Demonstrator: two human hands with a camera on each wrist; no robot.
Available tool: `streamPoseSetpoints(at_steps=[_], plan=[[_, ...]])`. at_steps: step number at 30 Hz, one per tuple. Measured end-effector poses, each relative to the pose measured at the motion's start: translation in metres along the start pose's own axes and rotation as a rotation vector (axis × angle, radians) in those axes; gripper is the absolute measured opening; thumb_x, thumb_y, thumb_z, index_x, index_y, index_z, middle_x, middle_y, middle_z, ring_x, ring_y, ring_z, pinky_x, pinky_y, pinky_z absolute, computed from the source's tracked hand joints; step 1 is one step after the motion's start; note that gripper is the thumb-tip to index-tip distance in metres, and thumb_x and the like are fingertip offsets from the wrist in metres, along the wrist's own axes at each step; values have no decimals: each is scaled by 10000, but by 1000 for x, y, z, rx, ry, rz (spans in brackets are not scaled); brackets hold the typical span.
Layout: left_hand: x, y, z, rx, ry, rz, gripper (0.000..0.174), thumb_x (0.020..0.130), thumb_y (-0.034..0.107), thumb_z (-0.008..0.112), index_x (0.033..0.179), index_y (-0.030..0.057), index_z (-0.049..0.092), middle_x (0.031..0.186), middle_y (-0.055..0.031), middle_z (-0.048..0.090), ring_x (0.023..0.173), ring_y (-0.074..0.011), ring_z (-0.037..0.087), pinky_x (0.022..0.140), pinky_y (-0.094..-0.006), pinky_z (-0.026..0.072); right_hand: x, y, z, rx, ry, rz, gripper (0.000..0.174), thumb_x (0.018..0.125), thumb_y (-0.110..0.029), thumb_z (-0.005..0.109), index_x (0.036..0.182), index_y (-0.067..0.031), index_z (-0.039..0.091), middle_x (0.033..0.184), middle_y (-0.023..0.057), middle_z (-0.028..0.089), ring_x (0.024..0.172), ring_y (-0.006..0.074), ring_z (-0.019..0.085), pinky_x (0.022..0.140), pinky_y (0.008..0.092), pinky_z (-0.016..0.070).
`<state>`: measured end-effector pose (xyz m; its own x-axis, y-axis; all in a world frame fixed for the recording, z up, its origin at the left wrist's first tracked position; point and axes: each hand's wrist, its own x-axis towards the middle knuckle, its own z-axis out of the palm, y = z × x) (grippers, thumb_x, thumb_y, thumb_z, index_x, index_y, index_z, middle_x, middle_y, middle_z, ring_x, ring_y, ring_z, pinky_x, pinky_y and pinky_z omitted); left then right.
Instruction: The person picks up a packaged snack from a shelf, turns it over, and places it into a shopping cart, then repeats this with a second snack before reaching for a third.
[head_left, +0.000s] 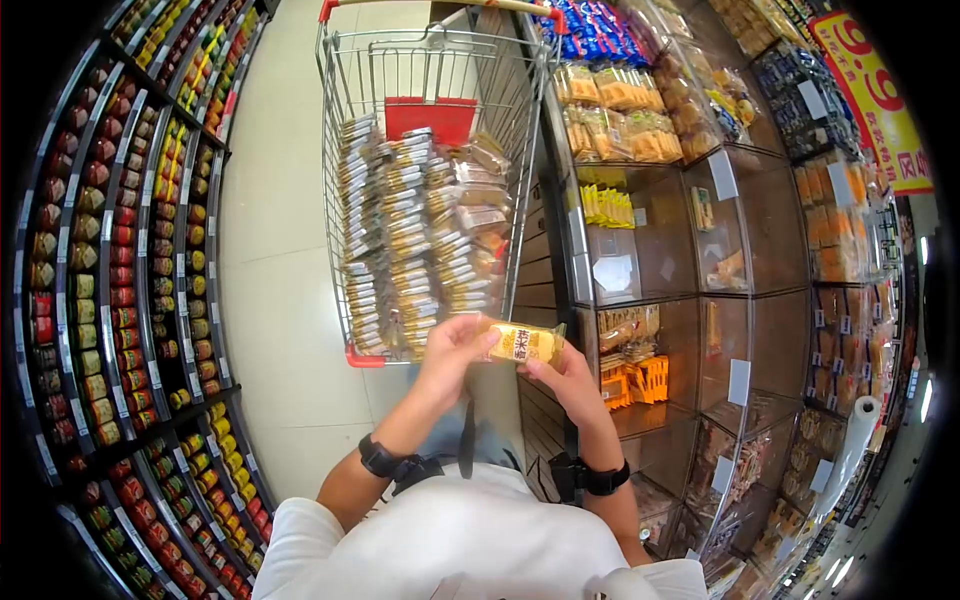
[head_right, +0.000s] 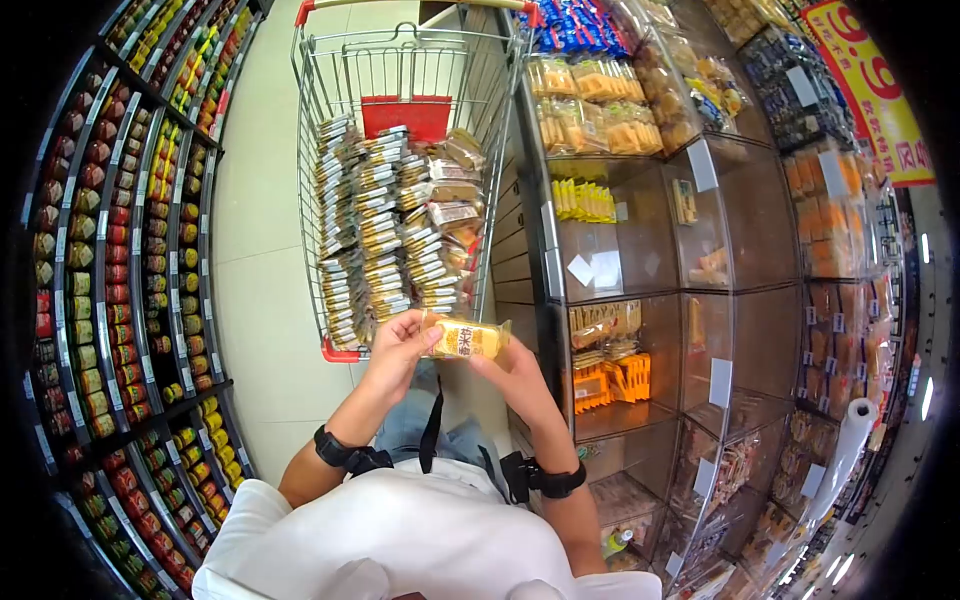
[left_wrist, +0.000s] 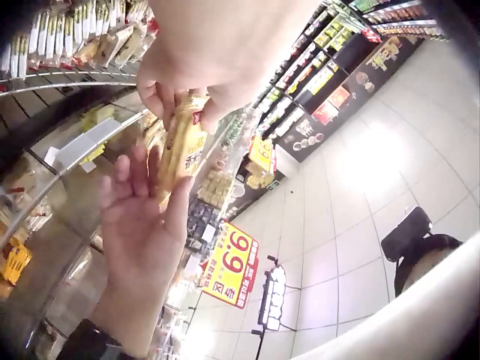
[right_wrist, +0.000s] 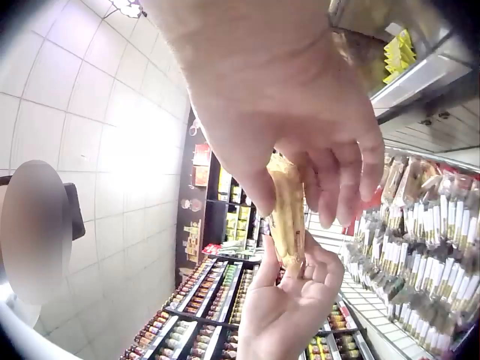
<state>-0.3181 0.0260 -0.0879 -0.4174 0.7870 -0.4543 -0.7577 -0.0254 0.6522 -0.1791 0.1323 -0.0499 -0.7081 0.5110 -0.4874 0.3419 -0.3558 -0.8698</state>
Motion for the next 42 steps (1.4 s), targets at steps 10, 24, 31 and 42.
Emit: streamPoseSetpoints(at_steps=[10,24,31,42], plan=[[20,13,28,316,-224,-93,249,732,22,640,964,-3,552,858,-43,595,760,-93,559,677,-206,450,-25,5,-22,204,69,59,158,834,-159,548,906,-18,548,861,4,582,786,69,522,714,221,414],[-41,-133,164,581,-790,-325,400,713,32,638,1083,-8,491,953,-50,576,895,-128,541,818,-265,419,-189,120,-114,469,421,-293,334,814,-251,591,1003,19,536,868,65,602,767,97,539,683,228,429],[-89,-249,224,861,-1059,-549,492,648,-17,675,1099,2,478,975,-42,559,907,-136,537,816,-269,426,-316,184,-175,219,474,-213,430,764,-293,639,1027,28,528,849,75,598,758,124,534,693,263,429],[-159,-348,289,1154,-1466,-359,415,659,127,717,1013,4,537,950,-84,552,896,-188,531,821,-283,404,-419,258,-217,284,549,-298,390,734,-291,659,1005,-28,563,867,68,595,808,158,519,756,291,406]])
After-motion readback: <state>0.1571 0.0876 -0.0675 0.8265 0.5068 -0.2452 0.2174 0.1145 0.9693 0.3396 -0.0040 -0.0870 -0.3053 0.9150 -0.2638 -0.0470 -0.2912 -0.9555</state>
